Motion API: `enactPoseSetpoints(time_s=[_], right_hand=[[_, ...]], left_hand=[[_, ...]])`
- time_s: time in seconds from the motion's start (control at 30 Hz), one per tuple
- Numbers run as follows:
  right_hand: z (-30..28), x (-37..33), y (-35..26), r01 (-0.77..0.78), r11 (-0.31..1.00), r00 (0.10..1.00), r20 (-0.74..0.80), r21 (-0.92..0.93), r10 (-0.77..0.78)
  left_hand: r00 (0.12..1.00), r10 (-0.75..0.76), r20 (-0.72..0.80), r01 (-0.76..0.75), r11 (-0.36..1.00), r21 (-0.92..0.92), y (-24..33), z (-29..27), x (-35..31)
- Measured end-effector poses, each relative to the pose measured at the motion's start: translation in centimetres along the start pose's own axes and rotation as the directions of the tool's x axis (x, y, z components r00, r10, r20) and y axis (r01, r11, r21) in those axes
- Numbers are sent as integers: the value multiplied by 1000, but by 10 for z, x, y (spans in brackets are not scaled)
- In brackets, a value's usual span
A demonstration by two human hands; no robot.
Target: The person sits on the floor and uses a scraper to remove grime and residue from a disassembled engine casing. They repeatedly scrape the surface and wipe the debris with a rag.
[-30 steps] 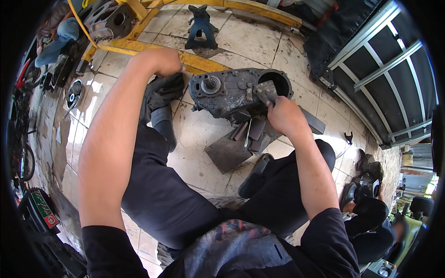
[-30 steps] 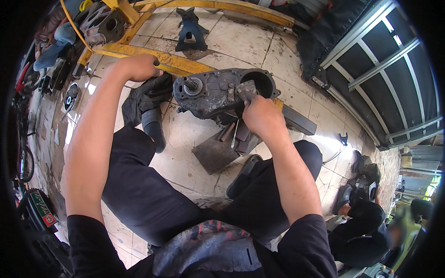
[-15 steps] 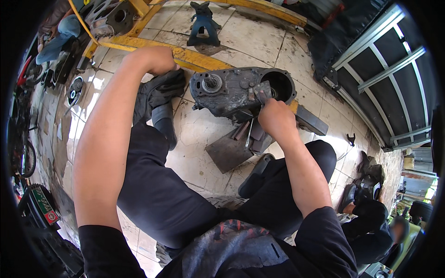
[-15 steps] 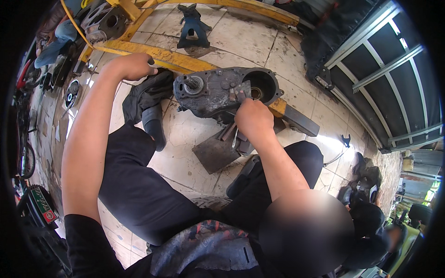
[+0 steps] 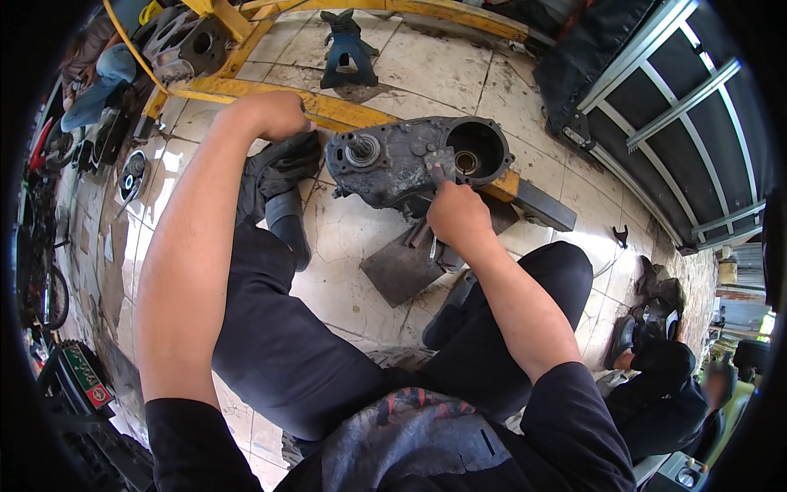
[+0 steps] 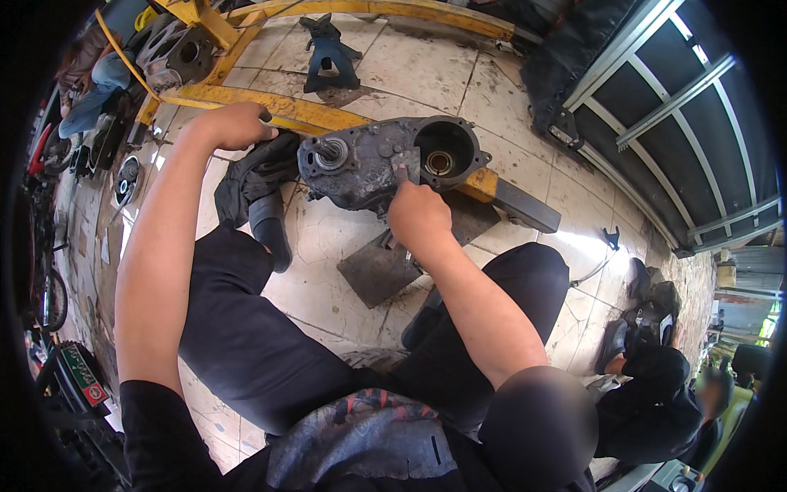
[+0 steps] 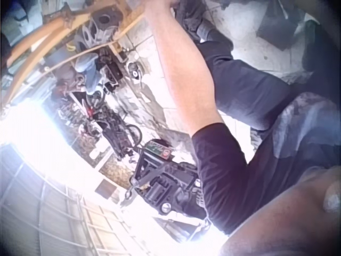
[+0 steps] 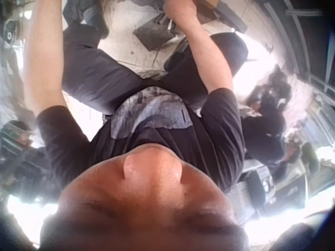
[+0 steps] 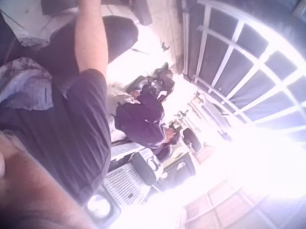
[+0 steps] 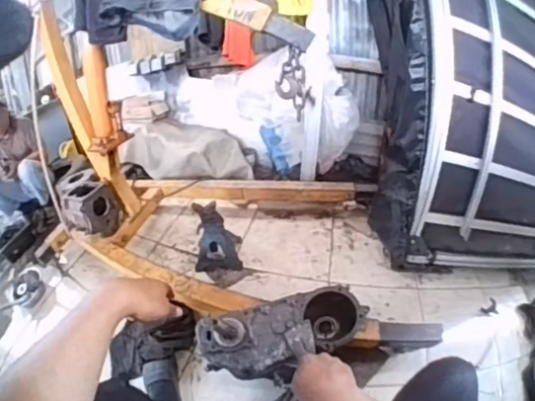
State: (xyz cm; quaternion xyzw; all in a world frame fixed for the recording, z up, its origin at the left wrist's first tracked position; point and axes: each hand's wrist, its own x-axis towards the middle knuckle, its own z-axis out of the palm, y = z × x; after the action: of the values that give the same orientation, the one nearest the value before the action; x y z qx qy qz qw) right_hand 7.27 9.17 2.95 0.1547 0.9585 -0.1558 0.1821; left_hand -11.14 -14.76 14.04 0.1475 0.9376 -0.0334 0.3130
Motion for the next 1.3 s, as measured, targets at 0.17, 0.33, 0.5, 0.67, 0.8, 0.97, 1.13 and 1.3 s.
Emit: enactPoseSetpoints(time_s=[0.17,0.33,0.5,0.67,0.8,0.97,1.13,1.3], right_hand=[[0,0,6,37,998,999,15,60,-38],[-7,-7,0,27,999,998,-64,29,-26],[-18,-13,10,46,981,975,-222,187,-4],[-2,5,26,90,994,987,-140,55,-81],[-3,8,20,66,995,993,-98,73,-59],[6,6,8,36,999,996,-82,14,-35],[29,9,9,146,989,982,-114,-30,-148],[32,14,11,187,981,969,-177,53,-176]], left_hand=[[1000,1,-19,-1,1000,19,-2,2,-3],[1000,16,-19,-16,1000,9,-5,3,-6],[1000,8,-18,-8,1000,11,-11,4,-4],[1000,-8,-30,8,1000,13,-16,5,0],[999,6,-42,-5,1000,24,-15,5,4],[1000,-1,-26,2,1000,30,-16,4,0],[998,33,-45,-30,998,58,-19,5,3],[1000,10,-25,-9,999,40,-16,3,-2]])
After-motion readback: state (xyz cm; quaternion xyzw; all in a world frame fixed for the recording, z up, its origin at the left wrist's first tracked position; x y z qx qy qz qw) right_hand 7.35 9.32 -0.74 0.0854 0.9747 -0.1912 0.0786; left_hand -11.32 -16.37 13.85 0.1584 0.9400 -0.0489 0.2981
